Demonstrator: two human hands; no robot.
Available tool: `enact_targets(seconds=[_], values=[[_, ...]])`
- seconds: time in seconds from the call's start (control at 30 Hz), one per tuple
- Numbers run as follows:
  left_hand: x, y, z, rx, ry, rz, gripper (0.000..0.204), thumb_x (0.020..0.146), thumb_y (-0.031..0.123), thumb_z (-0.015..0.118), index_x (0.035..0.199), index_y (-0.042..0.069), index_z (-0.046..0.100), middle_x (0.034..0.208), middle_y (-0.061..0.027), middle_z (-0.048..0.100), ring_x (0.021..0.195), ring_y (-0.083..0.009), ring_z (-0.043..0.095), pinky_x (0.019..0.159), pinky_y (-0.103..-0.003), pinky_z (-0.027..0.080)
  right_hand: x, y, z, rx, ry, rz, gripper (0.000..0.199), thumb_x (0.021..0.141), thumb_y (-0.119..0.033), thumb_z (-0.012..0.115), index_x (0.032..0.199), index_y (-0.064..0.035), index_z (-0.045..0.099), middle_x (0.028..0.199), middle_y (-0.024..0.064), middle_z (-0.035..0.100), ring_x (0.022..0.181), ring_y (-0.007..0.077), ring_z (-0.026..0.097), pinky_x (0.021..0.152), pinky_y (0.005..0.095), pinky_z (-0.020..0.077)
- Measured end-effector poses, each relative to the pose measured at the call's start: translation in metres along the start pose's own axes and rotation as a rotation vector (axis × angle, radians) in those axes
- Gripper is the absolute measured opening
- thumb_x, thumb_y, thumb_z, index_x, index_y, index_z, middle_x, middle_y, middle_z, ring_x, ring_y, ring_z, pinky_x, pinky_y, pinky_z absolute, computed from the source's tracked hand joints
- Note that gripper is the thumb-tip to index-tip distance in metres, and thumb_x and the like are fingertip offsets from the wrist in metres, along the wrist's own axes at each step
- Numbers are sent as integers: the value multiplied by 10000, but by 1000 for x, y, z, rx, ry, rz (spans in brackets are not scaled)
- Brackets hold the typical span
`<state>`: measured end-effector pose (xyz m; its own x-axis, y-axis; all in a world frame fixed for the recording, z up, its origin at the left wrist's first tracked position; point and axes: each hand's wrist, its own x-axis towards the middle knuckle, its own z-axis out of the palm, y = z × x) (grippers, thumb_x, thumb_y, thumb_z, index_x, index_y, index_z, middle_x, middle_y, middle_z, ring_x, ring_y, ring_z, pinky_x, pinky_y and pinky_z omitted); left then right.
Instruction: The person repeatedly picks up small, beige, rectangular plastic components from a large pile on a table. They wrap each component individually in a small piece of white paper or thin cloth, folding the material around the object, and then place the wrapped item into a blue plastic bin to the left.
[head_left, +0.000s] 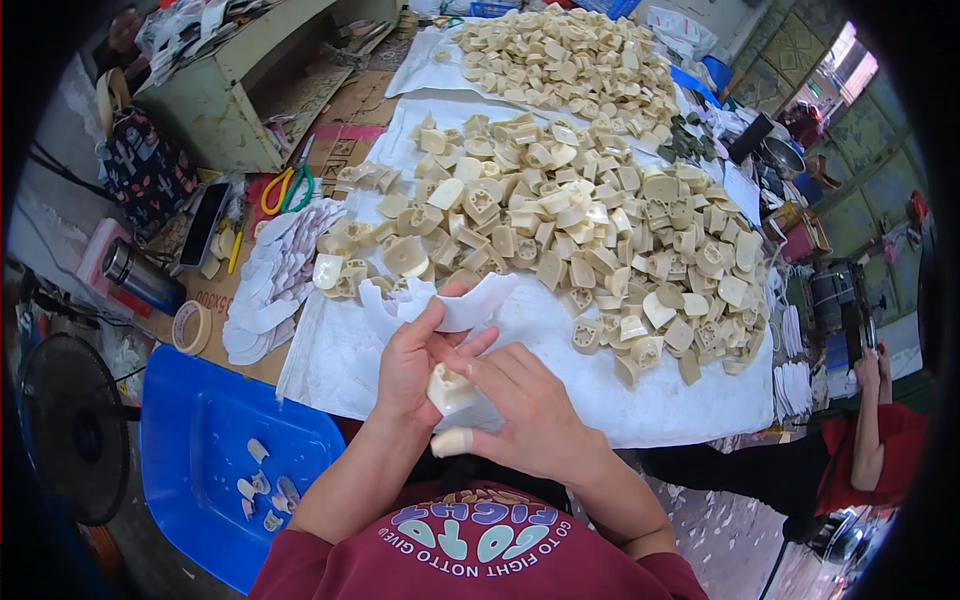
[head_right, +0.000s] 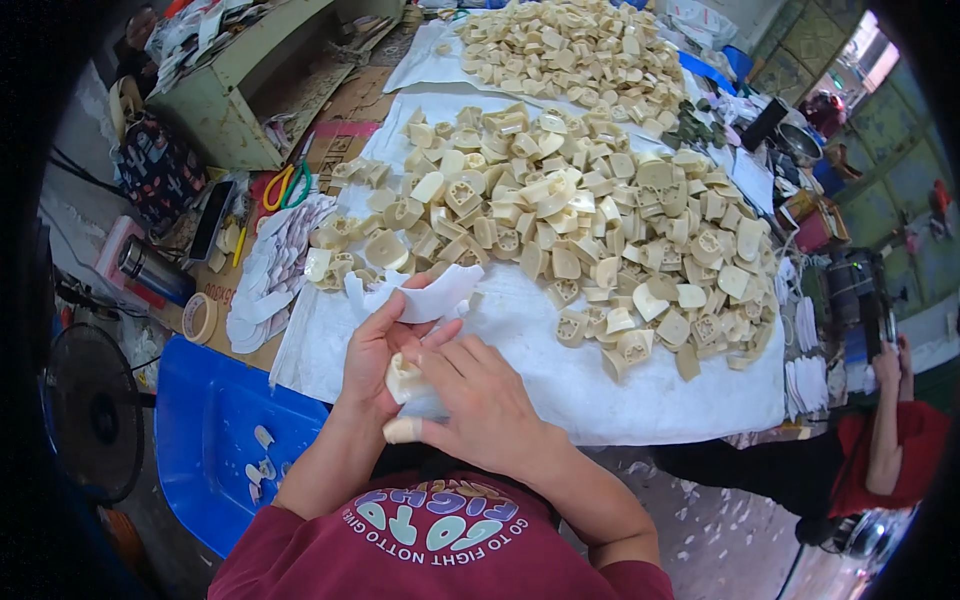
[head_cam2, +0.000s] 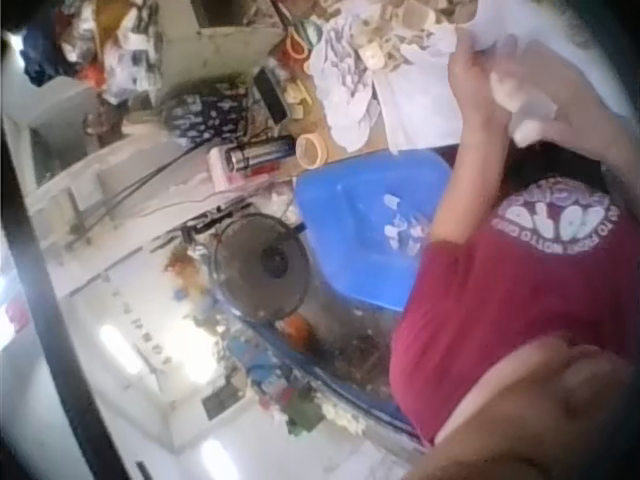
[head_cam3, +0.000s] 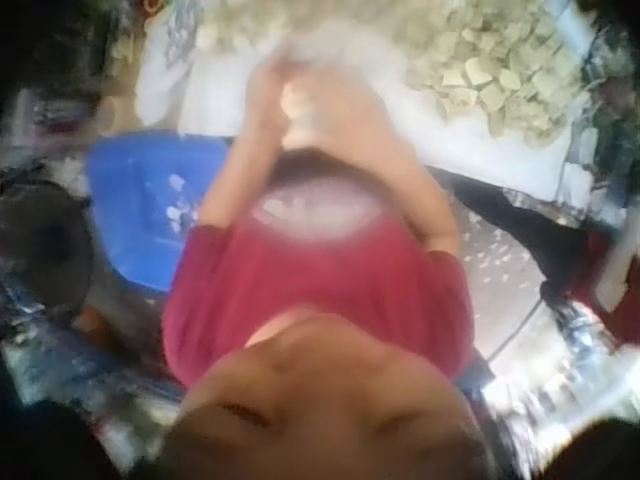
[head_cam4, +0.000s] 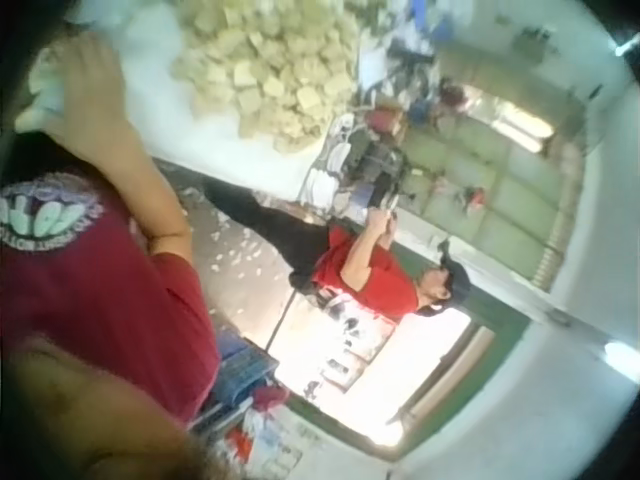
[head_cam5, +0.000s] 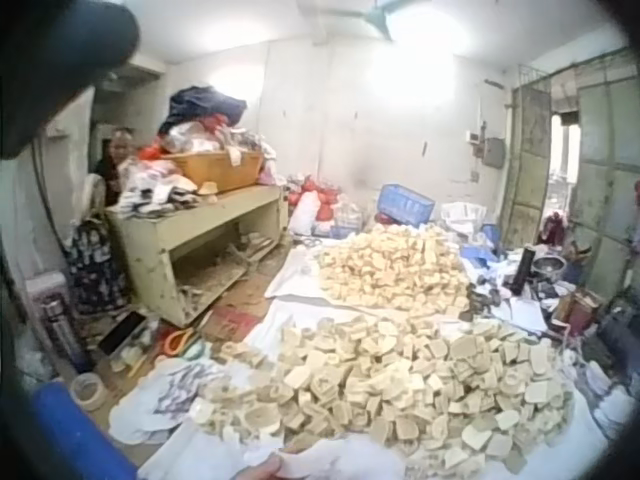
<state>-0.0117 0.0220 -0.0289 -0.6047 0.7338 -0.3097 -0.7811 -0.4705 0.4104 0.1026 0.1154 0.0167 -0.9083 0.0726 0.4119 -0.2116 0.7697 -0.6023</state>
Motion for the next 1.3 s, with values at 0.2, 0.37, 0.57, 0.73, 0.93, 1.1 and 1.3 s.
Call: enact_targets(seconds=[0.2,0.37,0.57,0.73,0.93,1.1,1.3], values=[[-13,5,2,40,-33,51,361,986,244,466,1268,20,496,1300,-202,525,1173,-295,558,931,-397,522,-3,8,16,142,184,-91,419,695,-26,732,1096,-3,614,988,140,608,913,288,617,781,357,517],[-33,7,18,208,-105,217,399,992,288,468,1275,9,502,1272,-212,554,1172,-292,561,993,-422,465,4,6,-10,46,326,-70,339,685,16,723,1012,4,635,1045,159,643,919,310,641,785,365,531],[-45,4,22,303,-235,257,420,985,287,491,1290,0,508,1279,-222,554,1207,-287,536,1018,-429,430,10,1,-17,-80,334,-199,331,688,5,739,1001,3,630,999,156,660,905,323,649,782,380,541],[-47,4,22,228,-270,265,408,998,227,472,1302,-43,485,1284,-221,551,1227,-286,520,1039,-405,410,10,-2,-18,-87,332,-207,336,683,1,742,1000,3,631,999,154,659,913,322,650,791,376,543],[-49,5,27,207,-272,270,385,1001,183,469,1298,-61,491,1270,-216,563,1199,-261,540,1026,-370,416,14,1,-20,-105,330,-208,343,666,-15,739,989,-2,626,974,138,655,877,313,643,775,390,525],[-44,12,20,601,-160,376,305,971,152,534,1190,-50,598,1180,-170,631,1067,-177,601,940,-307,459,17,0,-29,-291,261,-194,336,618,-57,709,940,-39,614,893,92,621,823,272,593,758,397,421],[-40,25,15,582,-162,214,281,945,129,574,1156,-48,627,1151,-125,654,1023,-140,608,905,-291,467,23,-2,-31,-365,180,-119,320,588,-76,685,894,-54,597,832,72,567,825,253,539,767,393,364]])
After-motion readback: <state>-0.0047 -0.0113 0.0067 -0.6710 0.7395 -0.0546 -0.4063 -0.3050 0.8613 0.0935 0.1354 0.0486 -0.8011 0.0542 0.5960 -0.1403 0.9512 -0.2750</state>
